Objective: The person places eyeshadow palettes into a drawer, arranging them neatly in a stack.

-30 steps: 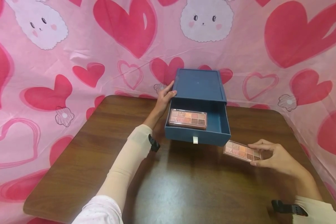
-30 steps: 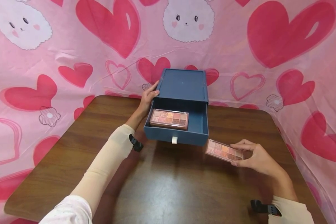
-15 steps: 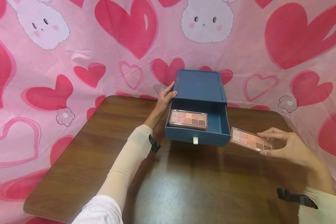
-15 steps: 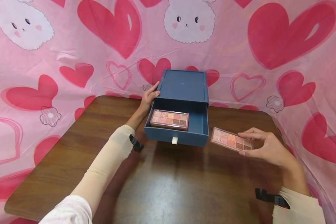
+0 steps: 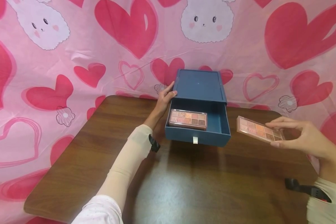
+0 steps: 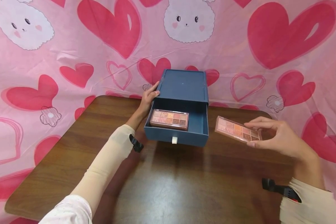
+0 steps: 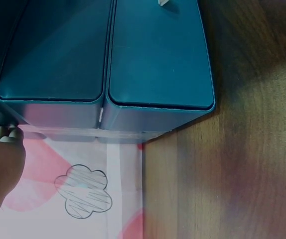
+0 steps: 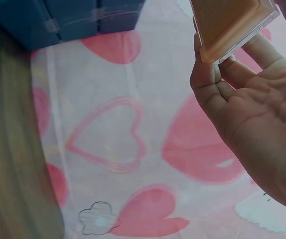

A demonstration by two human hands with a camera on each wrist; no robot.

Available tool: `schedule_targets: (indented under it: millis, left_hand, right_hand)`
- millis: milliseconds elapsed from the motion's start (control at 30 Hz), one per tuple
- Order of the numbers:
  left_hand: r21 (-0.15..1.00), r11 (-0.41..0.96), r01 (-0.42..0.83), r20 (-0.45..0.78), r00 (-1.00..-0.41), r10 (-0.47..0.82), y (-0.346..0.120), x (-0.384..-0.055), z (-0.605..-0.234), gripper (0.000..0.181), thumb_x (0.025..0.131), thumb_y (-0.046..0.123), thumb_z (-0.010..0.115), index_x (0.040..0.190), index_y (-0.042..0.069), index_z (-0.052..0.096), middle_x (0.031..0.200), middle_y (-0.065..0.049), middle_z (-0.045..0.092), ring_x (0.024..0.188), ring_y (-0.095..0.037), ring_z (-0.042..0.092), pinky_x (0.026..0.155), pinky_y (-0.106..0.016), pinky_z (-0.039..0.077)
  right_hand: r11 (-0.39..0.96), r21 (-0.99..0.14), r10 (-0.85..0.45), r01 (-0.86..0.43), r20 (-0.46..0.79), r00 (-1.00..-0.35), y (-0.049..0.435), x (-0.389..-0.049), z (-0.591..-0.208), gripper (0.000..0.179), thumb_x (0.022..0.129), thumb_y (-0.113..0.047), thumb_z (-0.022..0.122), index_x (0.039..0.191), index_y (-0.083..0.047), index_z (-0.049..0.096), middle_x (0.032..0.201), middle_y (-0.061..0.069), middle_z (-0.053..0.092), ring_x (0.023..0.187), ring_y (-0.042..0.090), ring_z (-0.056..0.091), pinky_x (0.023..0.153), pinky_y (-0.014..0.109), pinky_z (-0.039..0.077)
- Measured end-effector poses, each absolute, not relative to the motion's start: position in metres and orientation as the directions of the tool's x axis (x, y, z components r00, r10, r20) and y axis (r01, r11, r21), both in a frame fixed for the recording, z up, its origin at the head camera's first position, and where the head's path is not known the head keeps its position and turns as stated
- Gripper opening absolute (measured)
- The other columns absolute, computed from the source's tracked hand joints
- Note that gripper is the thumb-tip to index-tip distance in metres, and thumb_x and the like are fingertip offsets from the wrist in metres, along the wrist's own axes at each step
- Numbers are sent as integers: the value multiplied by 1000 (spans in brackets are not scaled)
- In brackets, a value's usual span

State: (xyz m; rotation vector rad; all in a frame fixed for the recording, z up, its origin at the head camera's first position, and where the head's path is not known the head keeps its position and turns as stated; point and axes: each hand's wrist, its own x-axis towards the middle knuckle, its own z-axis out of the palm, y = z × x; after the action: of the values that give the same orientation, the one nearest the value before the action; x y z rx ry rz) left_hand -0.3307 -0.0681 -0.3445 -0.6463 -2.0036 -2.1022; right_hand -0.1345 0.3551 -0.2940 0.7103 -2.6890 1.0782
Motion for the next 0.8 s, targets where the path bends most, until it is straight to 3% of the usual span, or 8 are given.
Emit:
schedule_targets:
  millis: [167,433,600,800]
  left_hand:
    - [912,-89,400,410,-893,186,-71,-327,-339,60,90,11,50,148,1,38,145,-25,49,101,-1,54,101,-19,43]
    - [911,-76,404,411,-891,190,-71,-304,-321,61,89,9,48,146,-6,35,145,-29,47,96,1,54,99,-18,44]
    - [912,-74,404,410,-891,194,-70,-303,-319,61,89,11,49,146,-4,36,149,-26,44,98,-3,57,105,-26,45]
    - [911,-68,407,412,-890,196,-70,-304,-321,62,88,12,50,147,-4,37,150,-24,43,108,-13,57,112,-36,41]
  right_hand:
    - [611,-580,-408,-539,352,-842,349,-140,-279,64,62,16,78,123,4,64,115,-10,64,101,0,48,86,6,35]
    - [667,-572,-346,-478,330,-878,326,-150,-265,61,64,5,84,121,-5,68,112,-14,64,99,0,46,77,7,38]
    - [714,-574,-293,-401,276,-915,310,-157,-261,60,68,-10,86,125,-17,68,115,-17,61,105,-2,46,80,6,36]
    - [732,-529,-342,-429,259,-903,291,-168,-256,58,70,-17,85,125,-26,68,116,-15,61,103,1,48,77,8,42]
